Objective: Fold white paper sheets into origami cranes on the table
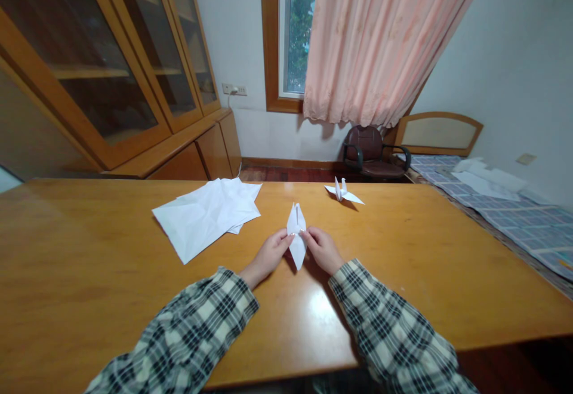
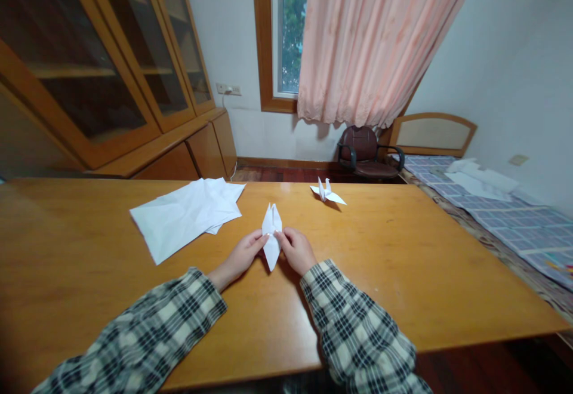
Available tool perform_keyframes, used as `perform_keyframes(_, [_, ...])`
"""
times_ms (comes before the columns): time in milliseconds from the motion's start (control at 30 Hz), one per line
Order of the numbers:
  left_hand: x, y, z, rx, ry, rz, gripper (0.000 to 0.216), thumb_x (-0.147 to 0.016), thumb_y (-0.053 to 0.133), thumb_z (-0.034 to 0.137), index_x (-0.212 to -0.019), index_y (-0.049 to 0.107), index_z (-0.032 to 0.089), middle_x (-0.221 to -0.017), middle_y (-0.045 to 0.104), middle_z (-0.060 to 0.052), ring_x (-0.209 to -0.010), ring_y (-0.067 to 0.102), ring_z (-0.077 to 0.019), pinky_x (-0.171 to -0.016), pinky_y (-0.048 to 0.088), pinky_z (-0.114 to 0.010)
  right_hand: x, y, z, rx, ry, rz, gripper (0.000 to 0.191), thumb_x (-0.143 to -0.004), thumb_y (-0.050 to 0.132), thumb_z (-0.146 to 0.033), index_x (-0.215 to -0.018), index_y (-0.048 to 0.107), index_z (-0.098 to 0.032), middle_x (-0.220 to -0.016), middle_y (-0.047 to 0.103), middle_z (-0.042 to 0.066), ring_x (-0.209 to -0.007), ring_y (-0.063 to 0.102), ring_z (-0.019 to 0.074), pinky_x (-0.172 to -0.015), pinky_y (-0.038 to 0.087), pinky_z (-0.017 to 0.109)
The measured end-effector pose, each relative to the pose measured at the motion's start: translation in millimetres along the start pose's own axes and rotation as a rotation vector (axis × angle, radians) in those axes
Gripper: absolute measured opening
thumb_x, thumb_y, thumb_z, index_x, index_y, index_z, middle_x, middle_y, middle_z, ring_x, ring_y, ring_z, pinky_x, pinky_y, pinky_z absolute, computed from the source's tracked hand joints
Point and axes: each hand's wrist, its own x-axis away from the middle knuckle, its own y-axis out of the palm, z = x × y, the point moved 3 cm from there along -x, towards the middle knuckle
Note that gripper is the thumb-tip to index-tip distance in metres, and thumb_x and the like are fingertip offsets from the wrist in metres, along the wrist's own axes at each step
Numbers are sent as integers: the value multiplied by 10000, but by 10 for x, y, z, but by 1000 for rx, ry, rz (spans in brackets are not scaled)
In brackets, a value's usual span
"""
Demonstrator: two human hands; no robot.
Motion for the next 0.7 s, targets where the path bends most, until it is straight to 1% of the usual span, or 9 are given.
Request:
perform_keyframes(167, [-2, 3, -9, 11, 8, -11, 366, -813, 542, 441, -997, 615, 133, -795, 623, -36, -695, 536, -149, -636, 426, -246, 0, 0, -6, 24, 2, 0, 368, -884, 414, -419, -592, 419, -194, -560, 412, -32, -545, 399, 118, -516, 297, 237])
perform_keyframes(500, [-2, 15, -4, -6, -8, -18, 394, -807, 532, 473, -983, 603, 127, -775, 619, -30, -678, 537, -145, -613, 427, -244, 2, -12, -29, 98, -55, 38, 352, -891, 409, -370, -587, 395, -194, -576, 405, -28, -569, 399, 122, -554, 296, 245])
perform_keyframes(600, [-1, 21, 20, 2, -11, -13, 392, -790, 544, 485, -937, 601, 126, -738, 612, -16, -660, 533, -140, -614, 427, -243, 2, -14, -31, 94, -62, 48, 349, -893, 407, -366, -590, 385, -194, -584, 399, -28, -579, 400, 122, -564, 300, 246])
perform_keyframes(700, [13, 27, 52, 14, -24, -3, 380, -788, 537, 501, -835, 587, 127, -701, 596, -7, -644, 527, -133, -604, 422, -237, 3, -21, -39, 84, -65, 55, 351, -894, 405, -372, -592, 386, -194, -588, 401, -27, -582, 401, 122, -566, 303, 245])
